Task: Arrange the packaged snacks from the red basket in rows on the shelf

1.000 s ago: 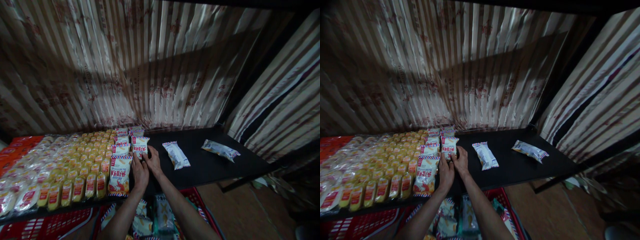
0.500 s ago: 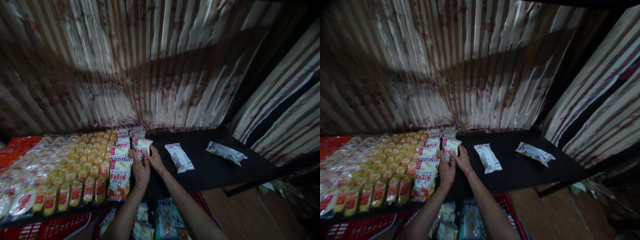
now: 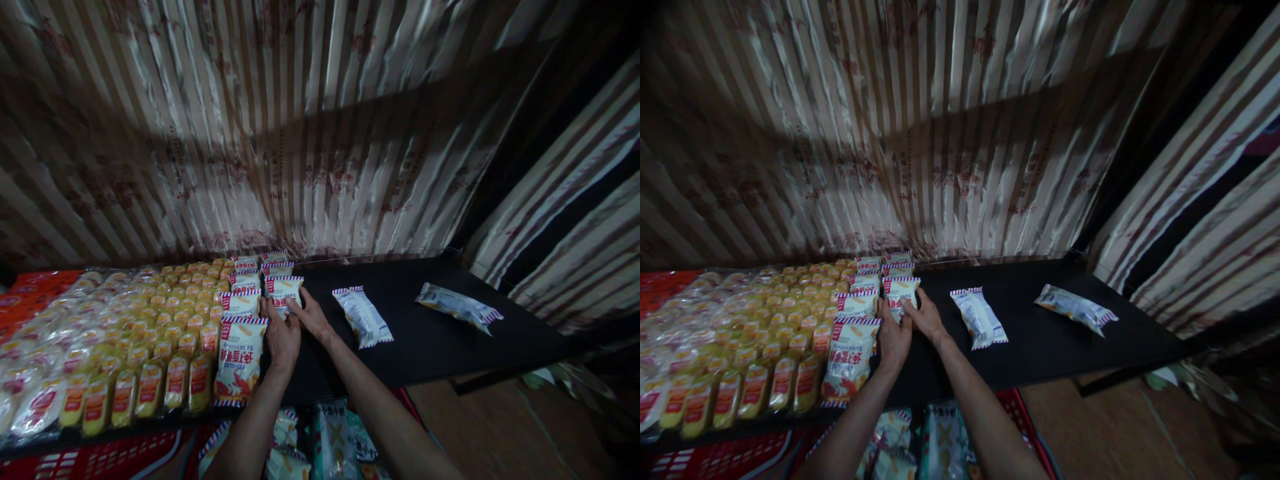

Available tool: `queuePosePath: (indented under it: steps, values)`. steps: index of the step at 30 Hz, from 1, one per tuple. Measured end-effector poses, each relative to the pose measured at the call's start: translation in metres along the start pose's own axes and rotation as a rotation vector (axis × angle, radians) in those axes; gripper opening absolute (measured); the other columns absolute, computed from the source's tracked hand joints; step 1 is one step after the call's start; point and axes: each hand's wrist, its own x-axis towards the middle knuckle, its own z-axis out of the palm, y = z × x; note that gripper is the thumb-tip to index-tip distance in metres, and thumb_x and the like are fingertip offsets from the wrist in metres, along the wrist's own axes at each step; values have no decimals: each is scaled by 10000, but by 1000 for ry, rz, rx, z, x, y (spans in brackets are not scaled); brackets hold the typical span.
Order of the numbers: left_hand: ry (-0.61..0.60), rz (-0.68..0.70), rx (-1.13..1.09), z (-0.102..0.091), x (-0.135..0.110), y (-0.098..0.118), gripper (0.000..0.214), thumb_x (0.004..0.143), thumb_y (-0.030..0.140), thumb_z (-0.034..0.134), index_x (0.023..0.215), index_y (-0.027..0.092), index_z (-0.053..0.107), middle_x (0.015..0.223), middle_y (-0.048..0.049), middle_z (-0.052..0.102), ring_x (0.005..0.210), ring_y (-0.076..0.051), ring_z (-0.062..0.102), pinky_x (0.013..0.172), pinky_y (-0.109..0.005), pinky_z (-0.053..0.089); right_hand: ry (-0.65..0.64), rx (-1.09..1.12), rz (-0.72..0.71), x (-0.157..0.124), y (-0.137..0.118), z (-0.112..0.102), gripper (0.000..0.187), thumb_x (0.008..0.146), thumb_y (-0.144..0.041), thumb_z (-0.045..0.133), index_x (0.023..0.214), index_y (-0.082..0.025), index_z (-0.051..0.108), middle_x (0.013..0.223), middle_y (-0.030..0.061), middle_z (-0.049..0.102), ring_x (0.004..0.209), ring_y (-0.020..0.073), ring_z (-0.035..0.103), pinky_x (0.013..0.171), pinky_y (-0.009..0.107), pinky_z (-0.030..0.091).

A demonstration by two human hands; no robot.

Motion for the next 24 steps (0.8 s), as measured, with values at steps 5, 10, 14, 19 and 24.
queuePosePath:
  steps: [5,10,14,19,24]
  values:
    - [-26,-33,2,-2,3,5,574,815,235,473,1338,63,311,1445,-229,362,1371,-248,307,1078,-363,337,4,35,7,3,1,2,453,818,-485,556,1184,-217,552,1105,56,669,997,229,628,885,363,480]
    - [-57,-57,7,-6,1,7,545,825,246,462,1325,82,320,1341,-231,487,1198,-268,534,962,-372,444,-13,70,68,0,1,3,469,825,-517,532,1186,-218,554,1044,53,683,923,219,643,832,349,499]
    - [-68,-34,25,-7,-3,5,580,832,249,454,1356,69,283,1293,-238,527,1132,-282,580,928,-387,462,4,13,76,-4,-1,2,428,822,-506,539,1135,-216,573,1050,50,680,877,205,643,829,341,491]
    - [-10,49,46,-2,-5,-2,611,855,242,408,1402,57,208,1395,-243,419,1278,-271,451,1006,-385,410,10,-51,26,-6,-5,3,448,834,-511,511,1159,-205,550,1040,56,681,908,210,640,816,333,484]
    - [37,120,52,5,-8,-11,615,884,268,366,1415,22,177,1455,-259,322,1369,-268,309,1080,-401,328,66,-68,5,-8,-8,4,477,834,-493,521,1225,-220,502,1048,52,681,903,210,640,816,331,473]
